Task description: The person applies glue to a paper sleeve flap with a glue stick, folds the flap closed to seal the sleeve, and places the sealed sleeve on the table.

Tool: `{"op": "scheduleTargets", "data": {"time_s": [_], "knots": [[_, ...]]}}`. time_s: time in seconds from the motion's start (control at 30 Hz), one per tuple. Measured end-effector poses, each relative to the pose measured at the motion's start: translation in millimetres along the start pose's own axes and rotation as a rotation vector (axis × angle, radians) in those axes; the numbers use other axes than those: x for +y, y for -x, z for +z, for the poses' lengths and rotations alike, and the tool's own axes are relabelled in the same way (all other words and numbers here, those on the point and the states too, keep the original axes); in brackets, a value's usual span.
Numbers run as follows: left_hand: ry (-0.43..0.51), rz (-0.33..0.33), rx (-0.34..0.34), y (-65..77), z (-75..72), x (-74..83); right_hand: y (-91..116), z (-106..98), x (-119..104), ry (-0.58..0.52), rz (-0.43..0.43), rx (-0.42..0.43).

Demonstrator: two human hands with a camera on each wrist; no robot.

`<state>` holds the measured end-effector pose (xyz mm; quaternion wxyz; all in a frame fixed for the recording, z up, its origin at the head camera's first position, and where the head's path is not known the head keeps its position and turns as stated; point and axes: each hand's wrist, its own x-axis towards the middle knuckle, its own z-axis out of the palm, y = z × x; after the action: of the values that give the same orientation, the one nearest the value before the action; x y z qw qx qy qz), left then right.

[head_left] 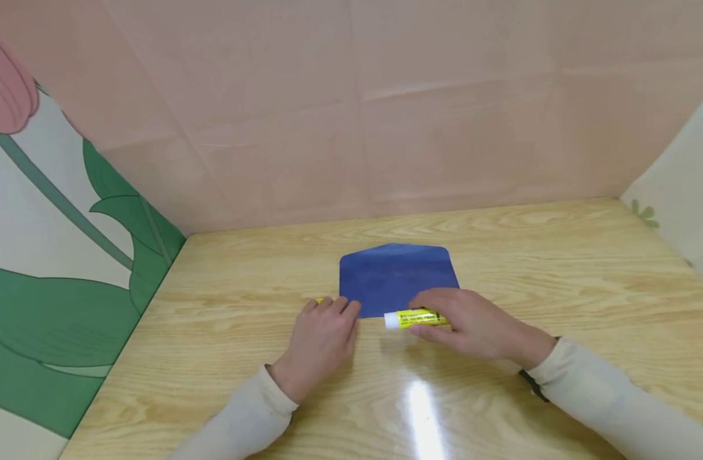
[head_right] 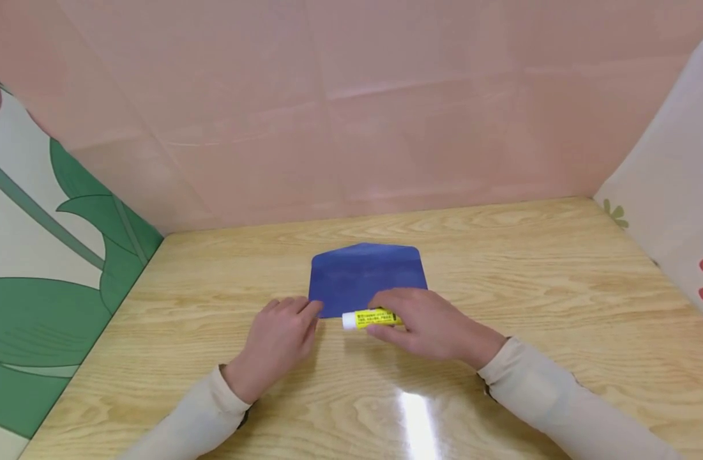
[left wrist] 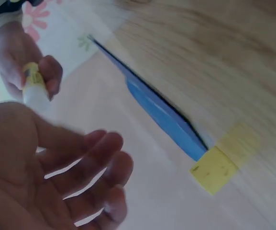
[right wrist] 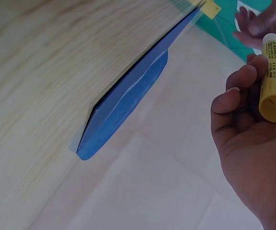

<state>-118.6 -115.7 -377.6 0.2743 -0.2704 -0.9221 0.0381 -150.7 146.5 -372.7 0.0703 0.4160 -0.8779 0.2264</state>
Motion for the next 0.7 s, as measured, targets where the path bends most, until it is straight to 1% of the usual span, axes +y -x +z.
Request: {"op": "scheduleTargets", "data": {"time_s": [0.1, 0.2, 0.3, 0.37, 0.47, 0.6, 0.7], "knots": [[0.049, 0.011, 0.04, -1.7, -1.3, 1.8, 0.1, -0.1, -0.4, -0.001, 0.005, -0.013], [0.135, 0.016, 0.06, -3.3, -3.1, 4.4, 0.2, 0.1, -0.6, 0.003, 0.005, -0.016], [0.246, 0.032, 0.045, -4.1, -5.4, 7.4, 0.0, 0.6, -1.2, 0.008, -0.001, -0.011], [0.293, 0.044, 0.023, -4.3, -6.4, 9.4, 0.0, 1.2, -1.2, 0.015, -0.008, -0.007], [0.32, 0.06, -0.002, -4.7, -6.8, 11.2, 0.0, 2.0, -1.2, 0.019, -0.016, -0.013], [0.326, 0.076, -0.016, -5.3, -6.0, 13.0, 0.1, 2.3, -1.1, 0.017, -0.012, -0.021], [0.36, 0.085, -0.037, -5.7, -6.3, 15.9, 0.3, 2.9, -1.2, 0.008, -0.012, -0.021]]}}
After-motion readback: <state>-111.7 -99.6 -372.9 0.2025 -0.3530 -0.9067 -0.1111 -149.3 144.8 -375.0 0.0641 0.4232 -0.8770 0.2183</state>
